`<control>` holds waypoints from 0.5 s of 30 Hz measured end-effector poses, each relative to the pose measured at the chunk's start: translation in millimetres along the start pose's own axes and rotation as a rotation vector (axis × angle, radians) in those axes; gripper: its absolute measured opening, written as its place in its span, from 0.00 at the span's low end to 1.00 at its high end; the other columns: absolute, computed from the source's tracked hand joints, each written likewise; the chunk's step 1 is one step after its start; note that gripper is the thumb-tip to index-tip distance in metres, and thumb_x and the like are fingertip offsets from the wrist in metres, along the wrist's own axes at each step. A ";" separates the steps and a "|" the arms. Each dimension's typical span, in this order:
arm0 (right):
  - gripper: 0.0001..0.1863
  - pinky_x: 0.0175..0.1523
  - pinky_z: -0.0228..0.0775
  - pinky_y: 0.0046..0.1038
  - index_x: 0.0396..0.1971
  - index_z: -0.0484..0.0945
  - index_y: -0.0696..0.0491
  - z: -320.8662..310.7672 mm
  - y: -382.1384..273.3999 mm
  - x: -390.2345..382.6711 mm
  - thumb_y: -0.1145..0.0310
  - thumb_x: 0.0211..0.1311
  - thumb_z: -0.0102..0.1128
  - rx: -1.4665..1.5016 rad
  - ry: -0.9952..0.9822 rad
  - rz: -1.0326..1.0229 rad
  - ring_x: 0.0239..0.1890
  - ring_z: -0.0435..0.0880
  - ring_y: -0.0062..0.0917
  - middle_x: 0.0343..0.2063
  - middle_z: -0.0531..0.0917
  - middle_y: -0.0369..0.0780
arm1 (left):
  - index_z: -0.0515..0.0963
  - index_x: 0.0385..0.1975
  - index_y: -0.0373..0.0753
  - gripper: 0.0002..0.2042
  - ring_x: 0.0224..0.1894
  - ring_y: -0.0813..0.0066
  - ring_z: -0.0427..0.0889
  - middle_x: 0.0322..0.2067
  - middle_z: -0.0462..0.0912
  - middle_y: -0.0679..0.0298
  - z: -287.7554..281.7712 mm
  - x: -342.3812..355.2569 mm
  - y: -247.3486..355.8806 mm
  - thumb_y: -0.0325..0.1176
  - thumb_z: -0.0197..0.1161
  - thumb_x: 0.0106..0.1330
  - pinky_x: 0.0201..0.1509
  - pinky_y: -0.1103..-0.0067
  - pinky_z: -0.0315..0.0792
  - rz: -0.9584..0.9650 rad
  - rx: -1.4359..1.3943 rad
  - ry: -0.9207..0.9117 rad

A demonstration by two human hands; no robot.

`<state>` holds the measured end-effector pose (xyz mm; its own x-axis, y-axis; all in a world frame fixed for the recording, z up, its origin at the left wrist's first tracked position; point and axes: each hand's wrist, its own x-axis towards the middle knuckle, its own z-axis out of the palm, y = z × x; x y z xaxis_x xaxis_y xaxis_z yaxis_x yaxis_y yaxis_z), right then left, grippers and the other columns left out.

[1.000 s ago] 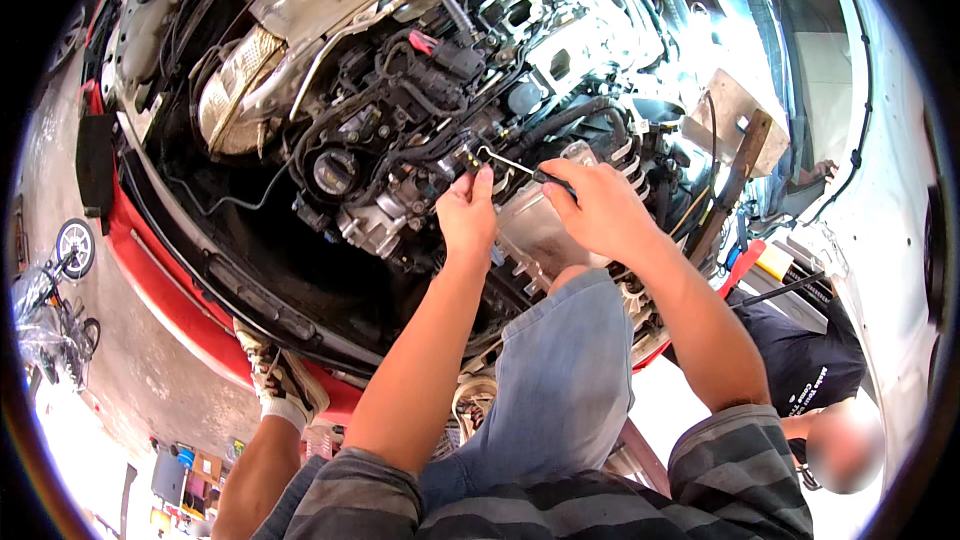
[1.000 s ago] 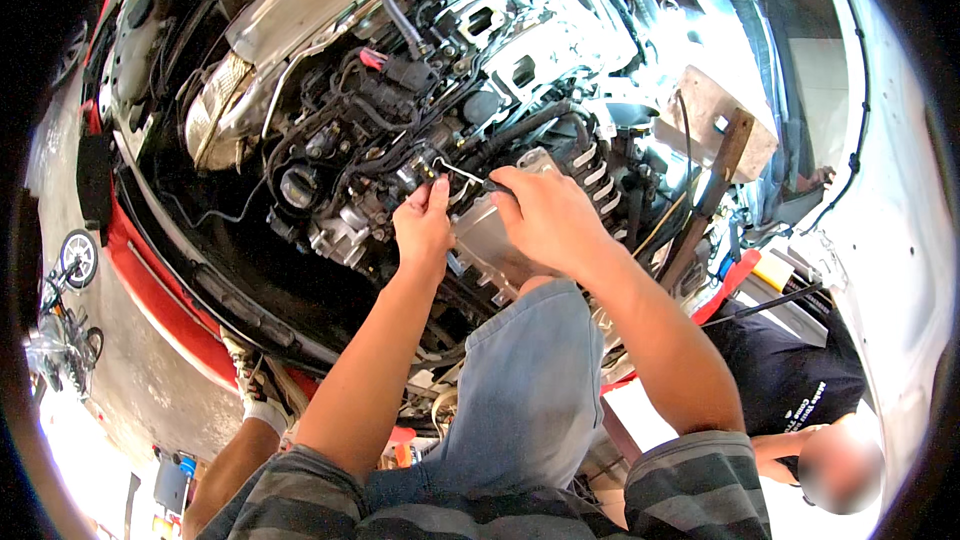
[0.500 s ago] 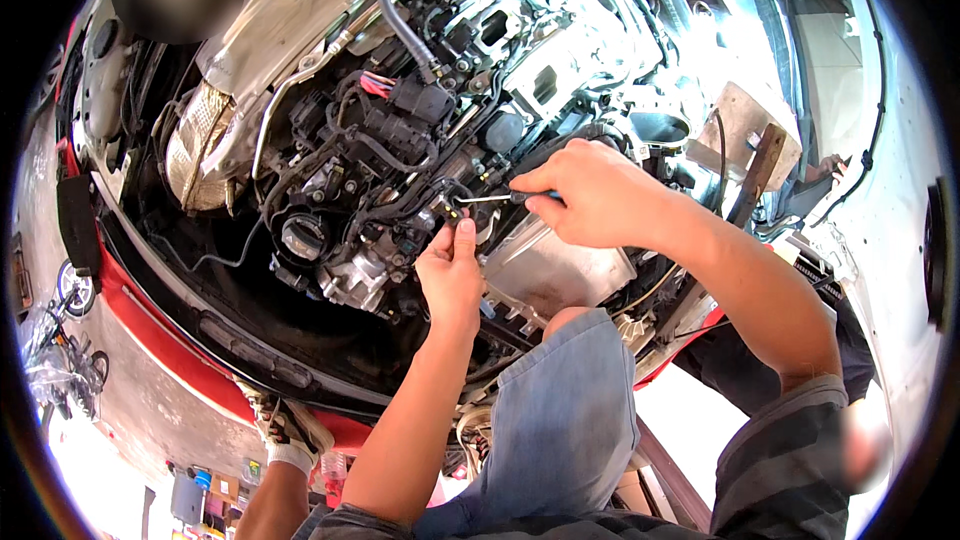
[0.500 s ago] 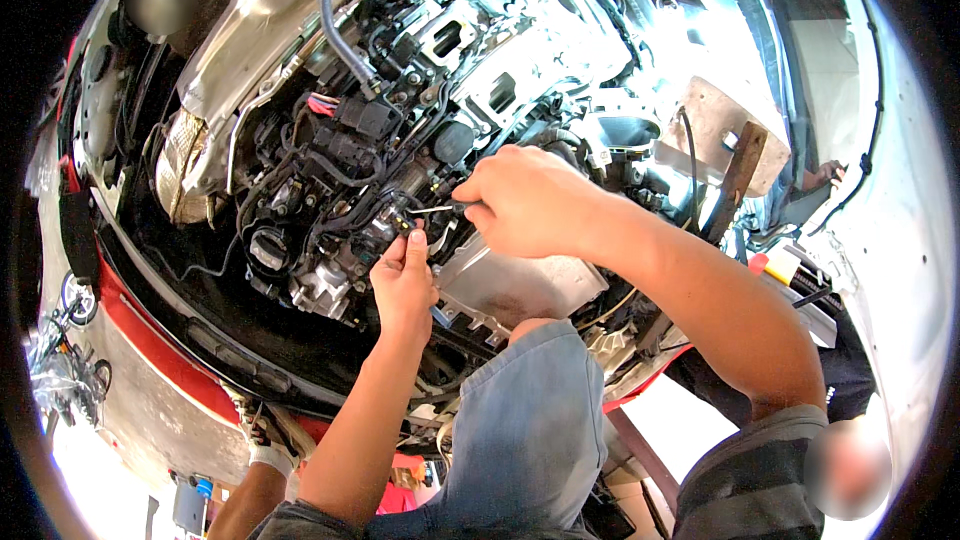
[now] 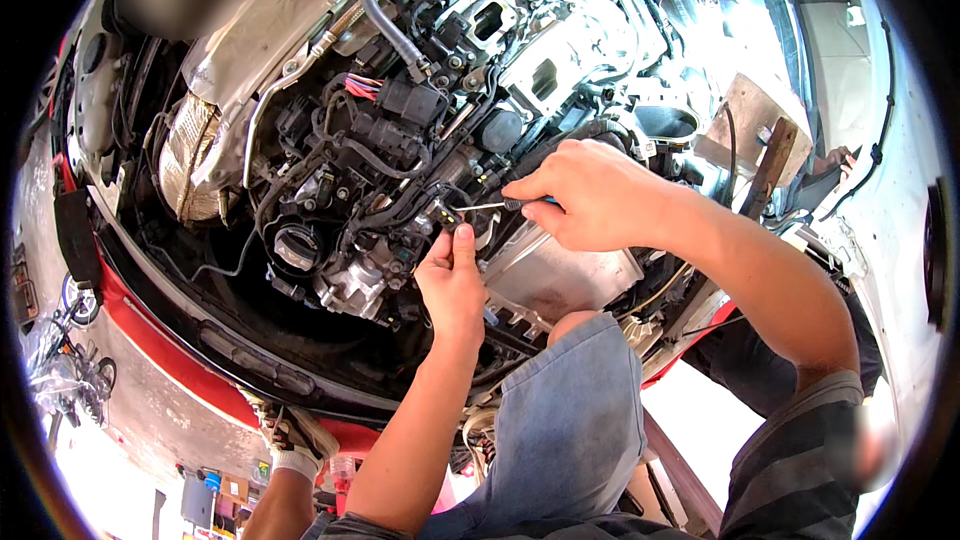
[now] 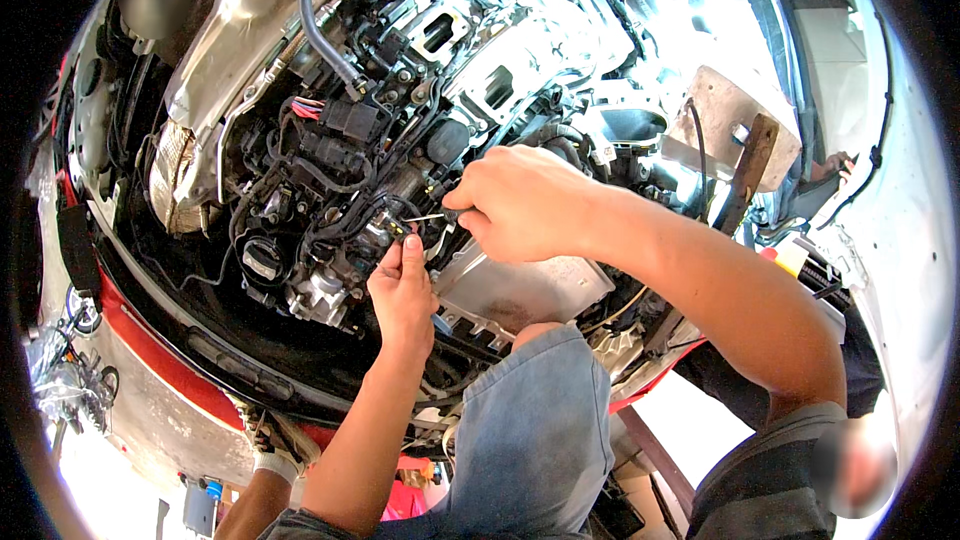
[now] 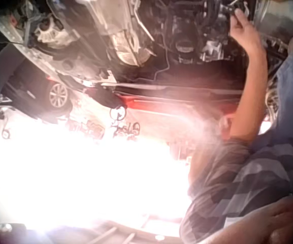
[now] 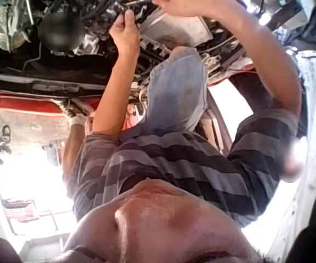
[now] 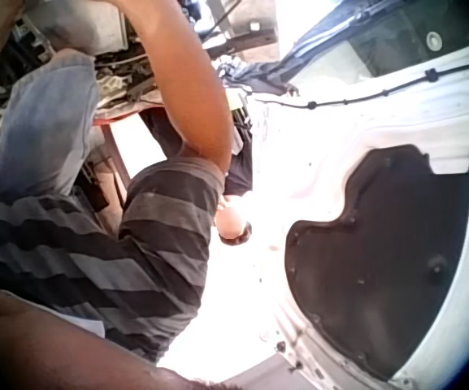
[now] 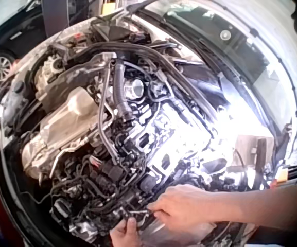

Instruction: The person works on a car engine, using a screwdriver and a wrench to detach components and wires from the central engine block.

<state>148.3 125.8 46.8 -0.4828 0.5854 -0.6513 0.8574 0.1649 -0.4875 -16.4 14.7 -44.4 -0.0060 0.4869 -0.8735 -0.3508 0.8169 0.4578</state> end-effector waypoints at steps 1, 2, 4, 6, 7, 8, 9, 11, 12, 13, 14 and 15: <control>0.14 0.41 0.72 0.41 0.41 0.84 0.54 -5.2 -1.9 3.5 0.70 0.55 0.58 -0.019 -0.025 -0.013 0.34 0.82 0.42 0.27 0.83 0.48 | 0.79 0.35 0.33 0.11 0.26 0.90 0.62 0.25 0.74 0.76 0.0 0.2 -1.0 0.35 0.55 0.73 0.28 0.86 0.57 0.019 -0.006 0.001; 0.14 0.41 0.72 0.42 0.41 0.84 0.54 -9.5 -2.8 6.8 0.70 0.55 0.58 -0.038 -0.050 -0.026 0.34 0.82 0.42 0.27 0.83 0.48 | 0.78 0.33 0.36 0.11 0.21 0.90 0.59 0.21 0.69 0.78 -0.6 1.3 -3.9 0.38 0.56 0.73 0.23 0.86 0.54 0.037 -0.009 -0.004; 0.14 0.43 0.73 0.40 0.41 0.84 0.56 -16.3 -3.7 13.1 0.70 0.55 0.58 -0.055 -0.086 -0.048 0.36 0.83 0.42 0.29 0.84 0.49 | 0.75 0.30 0.42 0.12 0.12 0.92 0.53 0.13 0.60 0.80 -1.2 3.7 -9.6 0.42 0.58 0.72 0.14 0.86 0.48 0.075 -0.017 -0.017; 0.14 0.43 0.73 0.39 0.41 0.83 0.58 -17.7 1.0 19.6 0.70 0.56 0.59 0.066 -0.118 0.031 0.36 0.83 0.42 0.30 0.84 0.50 | 0.75 0.29 0.42 0.12 0.12 0.92 0.53 0.13 0.59 0.80 0.7 4.8 -10.3 0.42 0.58 0.72 0.14 0.86 0.48 0.088 -0.024 -0.014; 0.14 0.43 0.74 0.38 0.41 0.83 0.58 -18.2 1.6 21.5 0.70 0.56 0.59 0.127 -0.135 0.073 0.36 0.84 0.41 0.31 0.84 0.51 | 0.74 0.29 0.42 0.12 0.12 0.92 0.53 0.13 0.59 0.80 1.4 4.3 -10.4 0.42 0.58 0.72 0.14 0.86 0.48 0.093 -0.027 -0.014; 0.14 0.41 0.73 0.36 0.42 0.82 0.60 -20.5 1.7 21.3 0.70 0.57 0.59 0.185 -0.167 0.139 0.36 0.84 0.41 0.32 0.84 0.53 | 0.74 0.30 0.42 0.11 0.13 0.92 0.54 0.14 0.60 0.80 1.2 3.8 -11.3 0.42 0.59 0.71 0.14 0.86 0.48 0.084 -0.031 -0.004; 0.15 0.41 0.73 0.36 0.43 0.81 0.60 -21.3 3.0 20.8 0.70 0.58 0.59 0.221 -0.164 0.135 0.35 0.84 0.41 0.31 0.83 0.53 | 0.74 0.31 0.42 0.11 0.13 0.92 0.54 0.15 0.61 0.80 0.5 3.7 -11.1 0.42 0.59 0.71 0.14 0.86 0.48 0.078 -0.035 0.006; 0.15 0.40 0.72 0.36 0.43 0.81 0.61 -21.7 7.2 17.7 0.70 0.59 0.59 0.294 -0.157 0.129 0.33 0.83 0.42 0.29 0.83 0.53 | 0.74 0.32 0.42 0.10 0.14 0.92 0.55 0.16 0.62 0.80 2.7 5.3 -13.9 0.42 0.60 0.70 0.15 0.86 0.48 0.103 -0.041 0.039; 0.15 0.39 0.72 0.36 0.44 0.81 0.60 -20.9 7.2 17.5 0.69 0.59 0.59 0.281 -0.164 0.131 0.32 0.83 0.42 0.29 0.83 0.53 | 0.74 0.33 0.42 0.10 0.14 0.92 0.55 0.17 0.63 0.79 3.4 5.3 -13.8 0.41 0.60 0.70 0.15 0.86 0.48 0.111 -0.044 0.050; 0.15 0.39 0.72 0.36 0.45 0.81 0.60 -19.8 7.2 17.2 0.69 0.59 0.59 0.268 -0.171 0.133 0.32 0.83 0.42 0.28 0.83 0.53 | 0.74 0.33 0.42 0.10 0.14 0.92 0.56 0.17 0.63 0.79 3.9 3.7 -11.8 0.41 0.60 0.70 0.15 0.86 0.48 0.104 -0.047 0.052; 0.16 0.38 0.72 0.36 0.45 0.81 0.60 -19.3 6.9 16.8 0.69 0.59 0.59 0.256 -0.177 0.134 0.31 0.82 0.42 0.28 0.82 0.53 | 0.74 0.33 0.42 0.10 0.14 0.92 0.56 0.17 0.63 0.79 3.9 3.0 -11.1 0.41 0.60 0.70 0.15 0.86 0.48 0.102 -0.049 0.054; 0.15 0.38 0.72 0.36 0.44 0.81 0.59 -20.3 5.2 16.3 0.69 0.59 0.59 0.217 -0.177 0.123 0.31 0.82 0.42 0.27 0.82 0.52 | 0.74 0.33 0.42 0.10 0.15 0.92 0.56 0.17 0.63 0.79 4.0 2.3 -9.8 0.41 0.61 0.70 0.15 0.86 0.48 0.101 -0.051 0.053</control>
<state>148.6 152.3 45.4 -0.4173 0.4395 -0.7954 0.8626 -0.0839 -0.4989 -9.3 9.1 -50.2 -0.0930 0.5480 -0.8313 -0.3929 0.7470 0.5363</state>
